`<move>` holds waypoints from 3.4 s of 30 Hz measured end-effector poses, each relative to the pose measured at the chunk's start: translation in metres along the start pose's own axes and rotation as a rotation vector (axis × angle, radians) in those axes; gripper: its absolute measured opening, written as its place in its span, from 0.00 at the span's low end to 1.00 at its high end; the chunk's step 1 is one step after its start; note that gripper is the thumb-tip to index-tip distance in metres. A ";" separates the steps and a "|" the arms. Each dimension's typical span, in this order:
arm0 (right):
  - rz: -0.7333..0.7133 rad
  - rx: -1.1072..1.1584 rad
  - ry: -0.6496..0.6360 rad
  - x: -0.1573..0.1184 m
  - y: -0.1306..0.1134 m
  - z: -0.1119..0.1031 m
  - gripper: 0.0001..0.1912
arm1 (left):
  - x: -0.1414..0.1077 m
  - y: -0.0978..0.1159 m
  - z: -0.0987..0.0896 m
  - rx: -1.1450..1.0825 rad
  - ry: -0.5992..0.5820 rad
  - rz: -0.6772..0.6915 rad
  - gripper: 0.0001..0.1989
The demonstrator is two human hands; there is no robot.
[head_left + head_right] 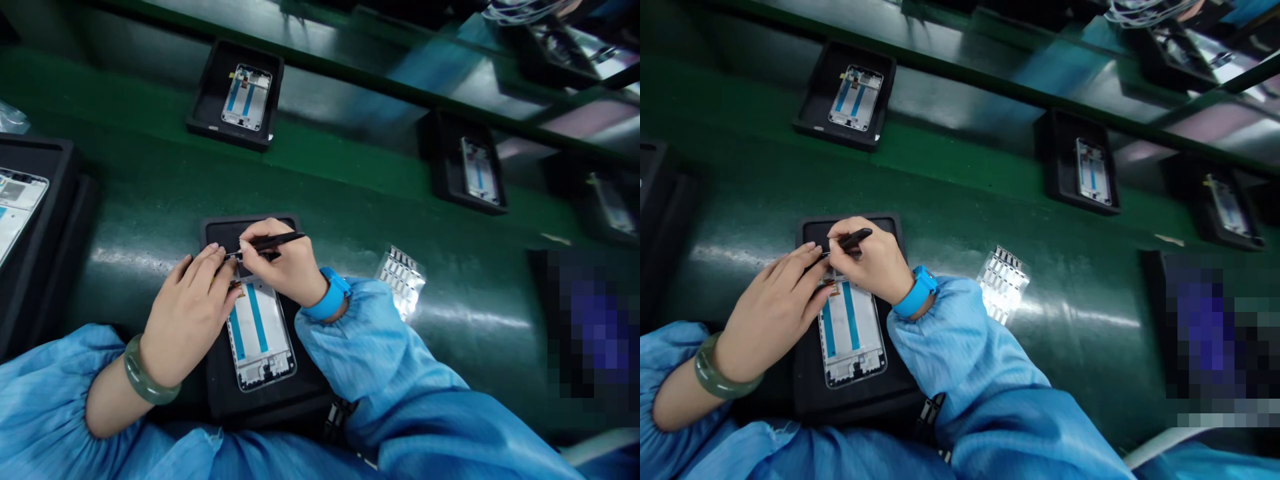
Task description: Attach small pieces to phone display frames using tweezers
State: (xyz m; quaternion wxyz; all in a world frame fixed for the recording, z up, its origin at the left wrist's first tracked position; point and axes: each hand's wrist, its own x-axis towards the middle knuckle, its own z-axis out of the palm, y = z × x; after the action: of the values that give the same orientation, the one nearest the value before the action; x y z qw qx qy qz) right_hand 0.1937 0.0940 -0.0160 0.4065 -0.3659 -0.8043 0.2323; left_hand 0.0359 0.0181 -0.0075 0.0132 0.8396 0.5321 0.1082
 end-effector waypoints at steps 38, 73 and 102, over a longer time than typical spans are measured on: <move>-0.129 -0.013 -0.093 0.002 0.007 0.006 0.05 | 0.001 -0.002 0.001 0.020 -0.008 0.006 0.20; 0.953 -0.810 0.296 -0.003 0.096 -0.152 0.22 | 0.119 -0.105 0.056 -0.163 0.331 -0.274 0.21; 0.877 0.262 0.781 -0.153 0.040 -0.134 0.25 | 0.017 -0.022 0.017 0.173 0.041 0.242 0.13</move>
State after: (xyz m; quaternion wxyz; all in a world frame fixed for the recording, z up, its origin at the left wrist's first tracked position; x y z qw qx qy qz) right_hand 0.3816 0.0106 -0.0413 0.5800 -0.6686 -0.3341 0.3240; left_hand 0.0264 0.0445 -0.0246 -0.0834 0.8931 0.4347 0.0799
